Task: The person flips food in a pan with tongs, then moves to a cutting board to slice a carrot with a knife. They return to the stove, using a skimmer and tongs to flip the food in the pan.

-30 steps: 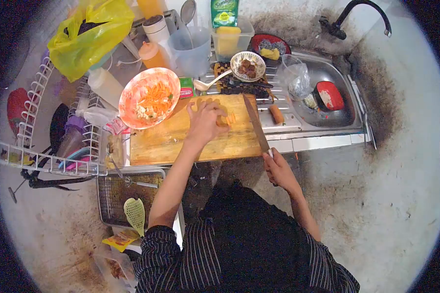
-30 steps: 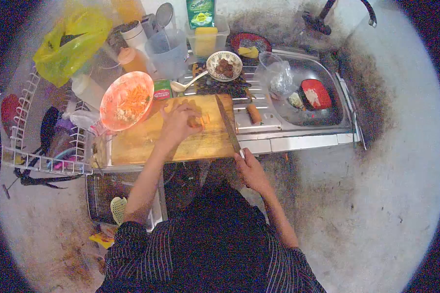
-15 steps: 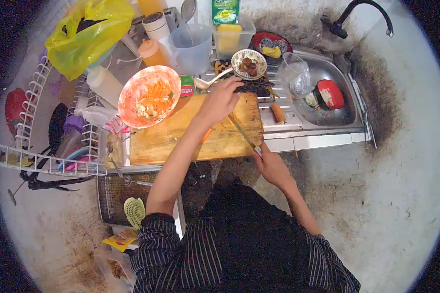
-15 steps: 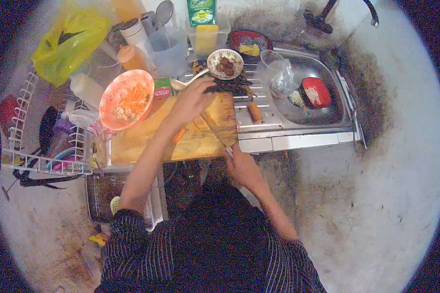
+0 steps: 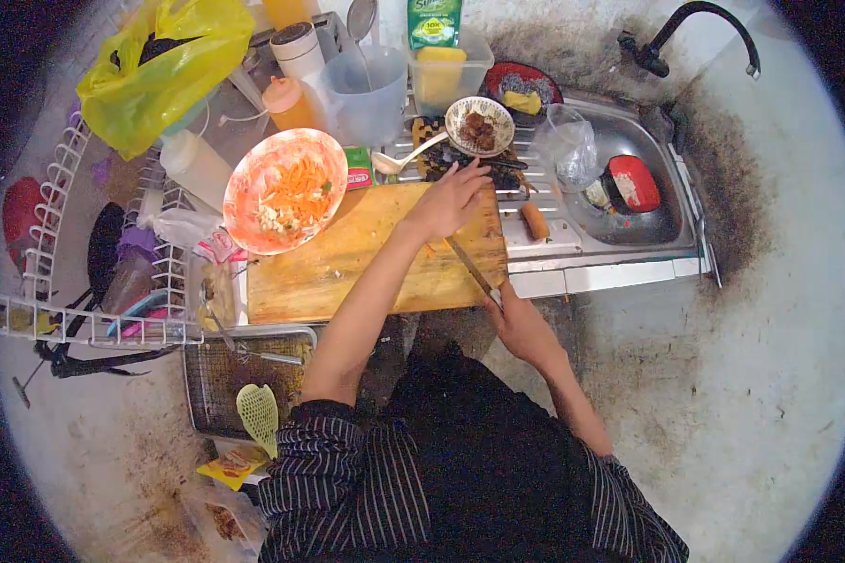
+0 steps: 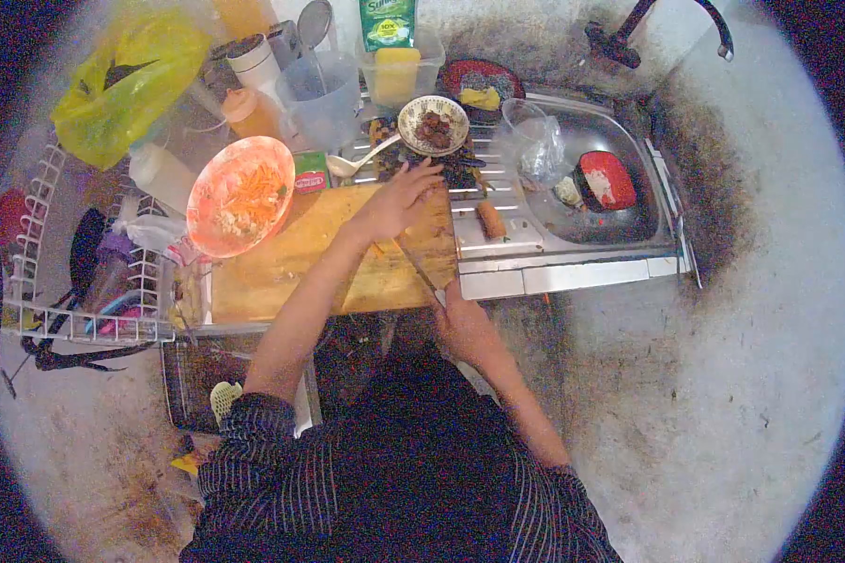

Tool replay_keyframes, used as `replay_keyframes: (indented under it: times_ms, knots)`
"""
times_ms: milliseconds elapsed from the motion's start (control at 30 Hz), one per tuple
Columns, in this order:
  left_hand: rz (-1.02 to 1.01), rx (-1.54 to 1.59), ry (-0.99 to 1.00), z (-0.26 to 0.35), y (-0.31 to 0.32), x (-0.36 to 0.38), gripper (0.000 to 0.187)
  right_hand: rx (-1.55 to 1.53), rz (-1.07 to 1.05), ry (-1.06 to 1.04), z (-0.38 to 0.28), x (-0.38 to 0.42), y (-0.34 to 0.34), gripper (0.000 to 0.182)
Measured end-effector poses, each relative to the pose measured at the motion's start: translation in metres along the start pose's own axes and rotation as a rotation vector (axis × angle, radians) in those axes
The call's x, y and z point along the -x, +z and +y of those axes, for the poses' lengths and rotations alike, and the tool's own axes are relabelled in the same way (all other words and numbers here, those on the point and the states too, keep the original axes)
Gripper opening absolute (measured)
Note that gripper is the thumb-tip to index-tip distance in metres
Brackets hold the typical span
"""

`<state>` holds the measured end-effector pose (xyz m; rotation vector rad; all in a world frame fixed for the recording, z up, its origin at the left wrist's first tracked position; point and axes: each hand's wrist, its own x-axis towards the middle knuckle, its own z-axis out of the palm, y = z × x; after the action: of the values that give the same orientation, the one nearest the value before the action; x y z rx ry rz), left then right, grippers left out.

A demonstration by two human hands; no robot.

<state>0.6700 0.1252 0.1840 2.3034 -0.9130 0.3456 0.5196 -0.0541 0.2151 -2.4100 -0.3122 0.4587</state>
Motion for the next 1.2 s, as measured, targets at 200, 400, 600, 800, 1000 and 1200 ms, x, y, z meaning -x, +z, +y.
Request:
replay_keyframes:
  times_ms: [200,400,600,800,1000,1200]
  knots:
    - [-0.049,-0.088,0.034,-0.002,-0.003,0.001,0.039,0.0,-0.06,0.082,-0.026,0.003,-0.013,0.026]
    - [-0.055,-0.05,0.03,0.0,-0.008,0.002,0.04,0.06,-0.002,0.101,-0.03,0.005,-0.001,0.024]
    - [0.076,0.034,-0.091,0.007,-0.017,-0.004,0.037,0.038,-0.011,0.11,-0.01,-0.001,0.004,0.029]
    - [0.322,0.304,-0.159,-0.005,-0.047,-0.009,0.032,-0.105,0.088,-0.137,0.015,-0.009,-0.011,0.031]
    - [0.166,0.276,-0.135,0.02,-0.062,-0.007,0.032,-0.058,-0.046,-0.016,-0.017,0.003,-0.014,0.029]
    - [0.037,0.026,-0.082,0.012,-0.03,0.011,0.034,-0.023,-0.029,-0.041,-0.02,0.005,0.003,0.028]
